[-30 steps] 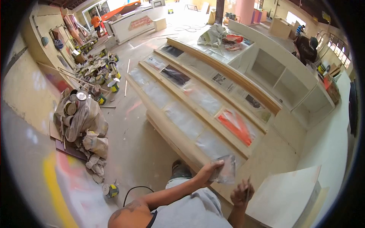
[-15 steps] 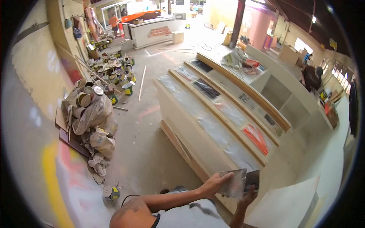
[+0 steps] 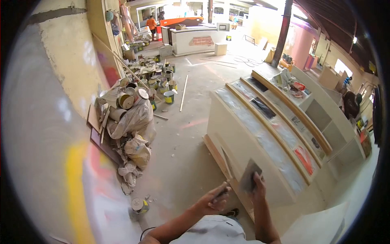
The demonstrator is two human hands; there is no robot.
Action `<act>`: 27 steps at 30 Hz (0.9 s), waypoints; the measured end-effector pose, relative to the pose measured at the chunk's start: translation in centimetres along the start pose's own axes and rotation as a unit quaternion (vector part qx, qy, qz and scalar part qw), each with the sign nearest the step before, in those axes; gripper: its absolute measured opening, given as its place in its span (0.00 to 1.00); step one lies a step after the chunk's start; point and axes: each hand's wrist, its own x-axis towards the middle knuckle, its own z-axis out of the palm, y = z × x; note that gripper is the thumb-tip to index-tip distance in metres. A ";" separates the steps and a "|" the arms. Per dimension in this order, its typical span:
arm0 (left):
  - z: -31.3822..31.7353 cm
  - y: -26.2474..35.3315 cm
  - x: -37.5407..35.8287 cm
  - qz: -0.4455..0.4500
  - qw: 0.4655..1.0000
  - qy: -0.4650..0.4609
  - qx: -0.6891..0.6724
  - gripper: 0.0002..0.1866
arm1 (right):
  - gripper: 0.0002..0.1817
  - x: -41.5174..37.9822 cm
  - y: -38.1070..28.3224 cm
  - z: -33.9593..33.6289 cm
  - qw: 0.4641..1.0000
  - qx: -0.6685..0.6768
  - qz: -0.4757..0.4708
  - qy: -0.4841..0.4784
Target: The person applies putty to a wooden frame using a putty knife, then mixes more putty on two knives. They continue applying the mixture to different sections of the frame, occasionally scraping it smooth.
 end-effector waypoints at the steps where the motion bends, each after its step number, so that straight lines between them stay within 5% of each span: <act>1: 1.2 -1.0 -0.2 -0.003 1.000 0.002 0.001 0.17 | 0.07 0.6 1.0 1.7 1.000 0.009 0.014 0.006; 2: 3.1 -2.3 0.3 0.135 0.965 0.208 0.086 0.18 | 0.07 0.8 3.7 -1.1 0.977 -0.175 0.022 -0.119; 3: 4.2 -2.2 1.3 0.255 0.866 0.390 0.181 0.18 | 0.07 1.2 5.7 -3.7 0.909 -0.352 0.014 -0.222; 5: -8.7 4.1 -4.7 0.217 0.852 0.331 0.342 0.19 | 0.10 -1.9 4.0 5.2 0.777 -0.467 -0.153 -0.393; 7: -5.5 3.9 -5.1 0.346 0.673 0.393 0.522 0.24 | 0.11 -2.9 1.4 6.3 0.857 -0.409 -0.113 -0.291; 8: -4.7 4.0 -4.9 0.310 0.685 0.384 0.536 0.24 | 0.12 -3.7 0.8 6.0 0.908 -0.335 -0.046 -0.246; 10: -3.4 4.7 -2.7 0.501 0.749 0.289 0.324 0.28 | 0.15 -2.0 1.9 1.0 0.924 -0.327 -0.084 -0.177; 11: -2.5 4.7 -1.3 0.490 0.755 0.282 0.330 0.28 | 0.17 -2.5 1.1 1.8 0.961 -0.267 -0.037 -0.068; 13: -1.6 4.4 2.0 0.557 0.656 0.282 0.424 0.31 | 0.21 -1.9 1.5 1.8 0.976 -0.207 -0.017 0.060; 14: -1.9 5.1 2.3 0.556 0.658 0.278 0.424 0.31 | 0.21 -1.6 2.8 2.2 0.976 -0.208 -0.022 0.060; 15: -2.9 5.5 3.0 0.522 0.585 0.290 0.549 0.33 | 0.21 -1.7 3.0 2.7 0.974 -0.191 -0.059 0.110; 17: -4.7 5.6 4.0 0.417 0.358 0.294 0.782 0.30 | 0.19 -2.5 1.2 4.8 0.958 -0.189 -0.059 0.208; 20: -7.3 7.8 7.7 0.350 0.304 0.227 0.857 0.24 | 0.17 1.0 1.6 0.9 0.954 -0.128 -0.122 0.243; 21: -6.6 8.1 8.9 0.349 0.300 0.232 0.857 0.24 | 0.16 2.7 0.5 0.8 0.951 -0.079 -0.168 0.245; 23: -3.3 8.5 12.0 0.256 0.694 0.334 0.583 0.14 | 0.15 4.6 -1.8 -0.1 0.959 -0.093 -0.133 0.230; 27: -0.4 12.1 18.6 0.178 0.612 0.317 0.702 0.13 | 0.12 10.3 -3.7 -2.6 0.964 -0.055 -0.153 0.213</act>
